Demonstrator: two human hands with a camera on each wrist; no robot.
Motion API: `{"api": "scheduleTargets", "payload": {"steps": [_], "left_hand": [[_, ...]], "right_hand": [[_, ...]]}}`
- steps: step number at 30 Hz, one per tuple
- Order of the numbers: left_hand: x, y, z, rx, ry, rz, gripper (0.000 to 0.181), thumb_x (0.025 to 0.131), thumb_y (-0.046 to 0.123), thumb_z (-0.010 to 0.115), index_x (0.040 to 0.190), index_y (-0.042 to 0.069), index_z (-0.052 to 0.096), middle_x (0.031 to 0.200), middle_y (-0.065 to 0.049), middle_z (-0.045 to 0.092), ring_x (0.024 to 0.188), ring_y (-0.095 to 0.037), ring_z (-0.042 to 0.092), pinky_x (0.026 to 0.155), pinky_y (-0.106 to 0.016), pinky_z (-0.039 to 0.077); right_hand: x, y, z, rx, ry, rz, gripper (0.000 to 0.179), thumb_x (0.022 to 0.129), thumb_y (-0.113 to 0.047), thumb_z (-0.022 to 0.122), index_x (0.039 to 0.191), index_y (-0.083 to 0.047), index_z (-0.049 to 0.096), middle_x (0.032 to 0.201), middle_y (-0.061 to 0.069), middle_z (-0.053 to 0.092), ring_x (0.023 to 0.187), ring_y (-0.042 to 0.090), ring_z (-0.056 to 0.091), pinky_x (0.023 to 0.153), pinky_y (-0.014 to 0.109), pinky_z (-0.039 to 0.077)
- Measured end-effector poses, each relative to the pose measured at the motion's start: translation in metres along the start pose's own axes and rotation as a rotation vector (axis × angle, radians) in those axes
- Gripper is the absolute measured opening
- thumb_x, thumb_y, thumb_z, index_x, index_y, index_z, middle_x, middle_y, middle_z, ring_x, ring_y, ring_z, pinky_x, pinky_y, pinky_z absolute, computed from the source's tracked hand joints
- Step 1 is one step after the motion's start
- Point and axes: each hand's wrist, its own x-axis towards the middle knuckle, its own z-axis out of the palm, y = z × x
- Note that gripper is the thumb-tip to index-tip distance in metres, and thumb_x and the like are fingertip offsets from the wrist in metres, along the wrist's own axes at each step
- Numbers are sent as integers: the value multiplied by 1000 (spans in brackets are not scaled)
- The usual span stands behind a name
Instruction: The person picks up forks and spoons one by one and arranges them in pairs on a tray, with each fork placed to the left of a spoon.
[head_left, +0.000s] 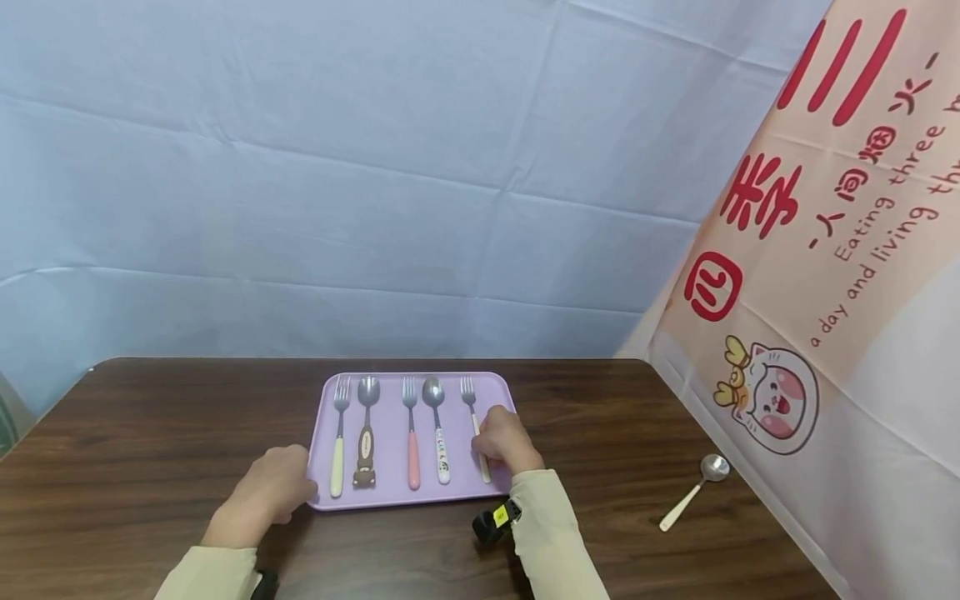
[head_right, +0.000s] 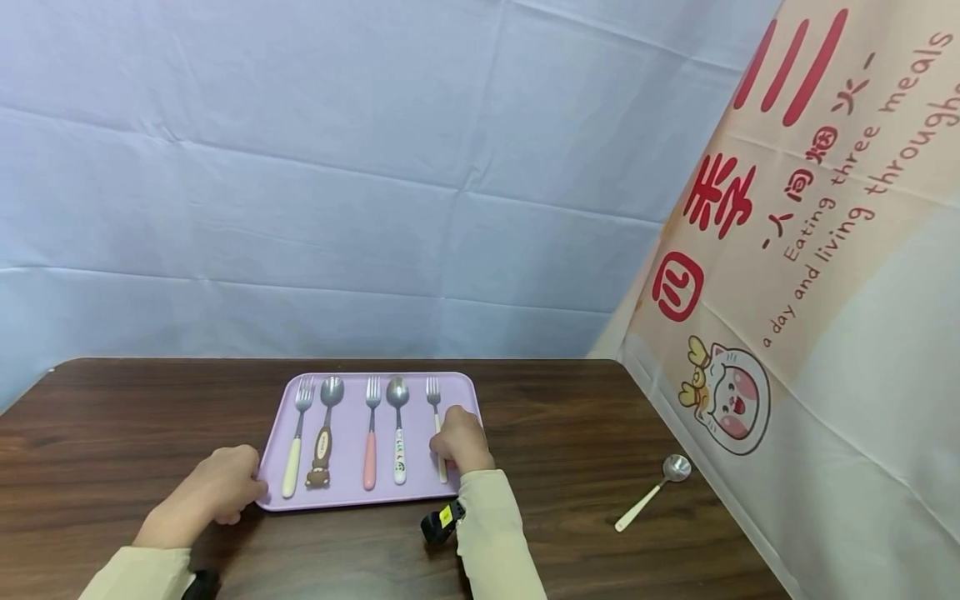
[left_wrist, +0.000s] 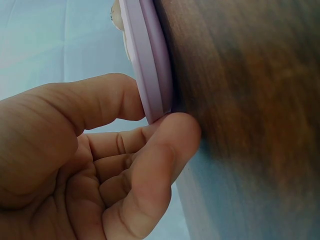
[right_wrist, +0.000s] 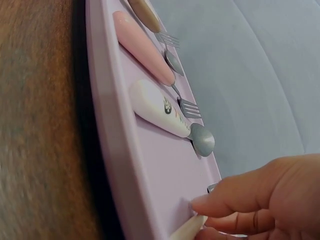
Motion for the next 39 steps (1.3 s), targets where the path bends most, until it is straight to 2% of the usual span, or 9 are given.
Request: {"api": "scheduleTargets", "payload": {"steps": [6, 12, 18, 22, 34, 39], "left_hand": [[0, 0, 1, 2, 3, 6, 4, 73, 0, 55, 73, -2, 52, 58, -9, 47, 39, -16, 51, 39, -27, 42], [-1, 0, 0, 5, -1, 1, 4, 73, 0, 55, 72, -2, 52, 58, -9, 47, 40, -16, 51, 39, -28, 42], [-1, -1, 1, 3, -5, -4, 4, 74, 0, 56, 73, -2, 52, 58, -9, 47, 41, -17, 51, 40, -29, 42], [0, 0, 1, 9, -8, -5, 5, 74, 0, 56, 73, -2, 52, 58, -9, 47, 41, -17, 51, 40, -28, 42], [1, 0, 0, 14, -7, -2, 6, 74, 1, 57, 73, -2, 52, 58, -9, 47, 41, -16, 51, 40, -28, 42], [1, 0, 0, 15, -4, 1, 6, 73, 1, 57, 73, -2, 52, 58, -9, 47, 41, -16, 51, 40, -28, 42]], "right_hand": [[-3, -2, -4, -91, -10, -34, 20, 72, -6, 64, 61, -7, 46, 56, 4, 43, 50, 16, 41, 43, 27, 31], [-6, -6, -9, -179, 2, -64, 16, 73, -10, 66, 78, -4, 52, 67, 6, 50, 60, 21, 48, 52, 36, 39], [-10, -9, -14, -230, -36, -198, 34, 72, -11, 71, 103, 0, 61, 90, 10, 61, 76, 22, 54, 71, 40, 47], [-14, -12, -17, -259, -89, -270, 42, 70, -11, 74, 110, -2, 62, 96, 12, 61, 84, 22, 53, 79, 39, 45], [-18, -12, -18, -292, -110, -291, 49, 68, -13, 76, 114, -2, 62, 98, 13, 58, 87, 23, 51, 80, 39, 44], [-18, -11, -18, -275, -119, -267, 49, 69, -12, 75, 115, -2, 61, 99, 13, 57, 85, 22, 49, 80, 40, 45]]}}
